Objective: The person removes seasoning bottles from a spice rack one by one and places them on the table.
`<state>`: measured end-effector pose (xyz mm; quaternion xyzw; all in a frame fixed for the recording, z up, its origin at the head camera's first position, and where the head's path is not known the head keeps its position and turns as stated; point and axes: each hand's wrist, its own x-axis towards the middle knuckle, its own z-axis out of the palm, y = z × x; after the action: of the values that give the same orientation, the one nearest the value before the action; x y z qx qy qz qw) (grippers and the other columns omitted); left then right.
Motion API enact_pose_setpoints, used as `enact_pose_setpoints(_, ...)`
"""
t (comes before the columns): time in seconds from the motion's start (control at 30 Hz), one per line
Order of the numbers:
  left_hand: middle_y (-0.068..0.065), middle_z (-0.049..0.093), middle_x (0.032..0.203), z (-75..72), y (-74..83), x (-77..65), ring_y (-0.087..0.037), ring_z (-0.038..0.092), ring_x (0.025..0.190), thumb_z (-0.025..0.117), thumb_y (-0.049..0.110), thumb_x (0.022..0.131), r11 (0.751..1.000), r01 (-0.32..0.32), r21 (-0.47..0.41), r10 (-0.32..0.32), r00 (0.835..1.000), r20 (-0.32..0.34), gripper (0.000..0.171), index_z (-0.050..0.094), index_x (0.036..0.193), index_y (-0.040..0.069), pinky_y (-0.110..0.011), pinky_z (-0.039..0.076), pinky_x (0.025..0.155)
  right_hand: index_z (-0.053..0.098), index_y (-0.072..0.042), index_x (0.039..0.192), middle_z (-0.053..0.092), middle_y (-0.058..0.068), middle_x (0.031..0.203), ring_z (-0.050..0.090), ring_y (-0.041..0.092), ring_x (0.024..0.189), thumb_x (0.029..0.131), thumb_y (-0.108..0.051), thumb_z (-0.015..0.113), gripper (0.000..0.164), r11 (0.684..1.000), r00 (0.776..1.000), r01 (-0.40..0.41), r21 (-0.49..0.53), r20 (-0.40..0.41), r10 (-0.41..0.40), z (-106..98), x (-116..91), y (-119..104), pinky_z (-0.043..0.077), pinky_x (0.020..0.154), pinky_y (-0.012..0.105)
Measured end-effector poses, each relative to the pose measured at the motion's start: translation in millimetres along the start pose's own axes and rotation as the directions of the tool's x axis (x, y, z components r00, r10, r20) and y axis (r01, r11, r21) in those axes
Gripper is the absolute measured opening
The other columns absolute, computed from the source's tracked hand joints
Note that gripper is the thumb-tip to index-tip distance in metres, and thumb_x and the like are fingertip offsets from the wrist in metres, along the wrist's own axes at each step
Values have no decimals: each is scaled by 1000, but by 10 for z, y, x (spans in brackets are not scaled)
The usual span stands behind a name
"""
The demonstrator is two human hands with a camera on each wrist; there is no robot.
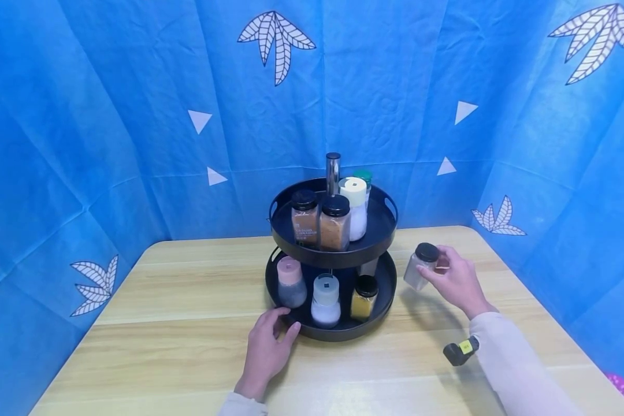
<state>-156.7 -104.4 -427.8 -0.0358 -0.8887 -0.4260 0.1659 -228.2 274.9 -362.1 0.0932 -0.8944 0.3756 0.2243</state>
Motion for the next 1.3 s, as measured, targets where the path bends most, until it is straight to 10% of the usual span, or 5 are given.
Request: enact_pose_setpoints(1.3,-14,61,117,-10,-2,0,-25,60,94,73,21,83,1000,-4,-7,4,1000,-5,33,64,112,8,-37,58,79,48,5,124,64,35,106,65,42,90,82,-31,74,61,996,992,-92,-8,82,93,152,-167,155,56,77,55)
